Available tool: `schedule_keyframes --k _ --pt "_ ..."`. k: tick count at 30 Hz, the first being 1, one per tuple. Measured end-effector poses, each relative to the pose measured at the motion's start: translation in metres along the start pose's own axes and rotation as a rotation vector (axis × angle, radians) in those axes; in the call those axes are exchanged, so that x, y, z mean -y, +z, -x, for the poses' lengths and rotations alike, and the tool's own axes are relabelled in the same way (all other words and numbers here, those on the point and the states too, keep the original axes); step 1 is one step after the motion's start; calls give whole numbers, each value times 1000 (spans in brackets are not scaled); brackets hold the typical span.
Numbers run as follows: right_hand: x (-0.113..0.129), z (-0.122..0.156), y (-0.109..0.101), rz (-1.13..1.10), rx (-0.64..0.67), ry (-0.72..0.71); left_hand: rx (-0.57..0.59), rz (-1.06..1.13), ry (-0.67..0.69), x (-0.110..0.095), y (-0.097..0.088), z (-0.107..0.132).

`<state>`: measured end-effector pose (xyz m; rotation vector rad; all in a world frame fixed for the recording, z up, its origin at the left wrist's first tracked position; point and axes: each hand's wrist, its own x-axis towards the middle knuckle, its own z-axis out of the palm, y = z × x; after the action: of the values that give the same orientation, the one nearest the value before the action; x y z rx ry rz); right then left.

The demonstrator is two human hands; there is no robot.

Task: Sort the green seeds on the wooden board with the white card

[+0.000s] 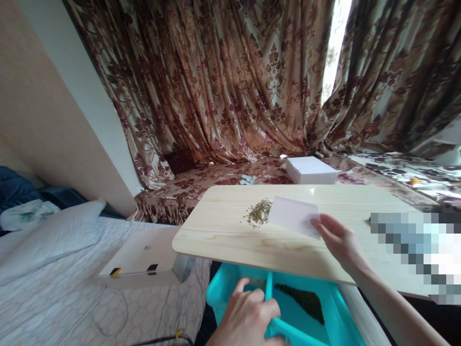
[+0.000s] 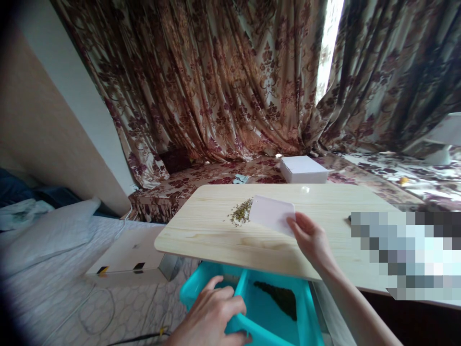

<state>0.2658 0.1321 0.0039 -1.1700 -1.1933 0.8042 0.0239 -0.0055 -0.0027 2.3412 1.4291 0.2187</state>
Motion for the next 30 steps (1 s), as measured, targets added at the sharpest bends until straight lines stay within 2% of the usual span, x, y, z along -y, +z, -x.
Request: schedule_keyframes --k 3,8,22,25,30 --pt "-9 -13 9 -18 23 -22 18 -15 -49 8 -2 6" --pt "-22 -13 23 -16 4 -42 -76 -7 -87 19 -2 17" --pt "-31 -12 25 120 21 -112 -89 19 -99 30 0 14" --pt "-31 -14 14 203 -45 -106 -65 14 -98 35 2 13" --pt "-27 -21 -26 424 -160 -58 -52 7 -95 40 4 8"
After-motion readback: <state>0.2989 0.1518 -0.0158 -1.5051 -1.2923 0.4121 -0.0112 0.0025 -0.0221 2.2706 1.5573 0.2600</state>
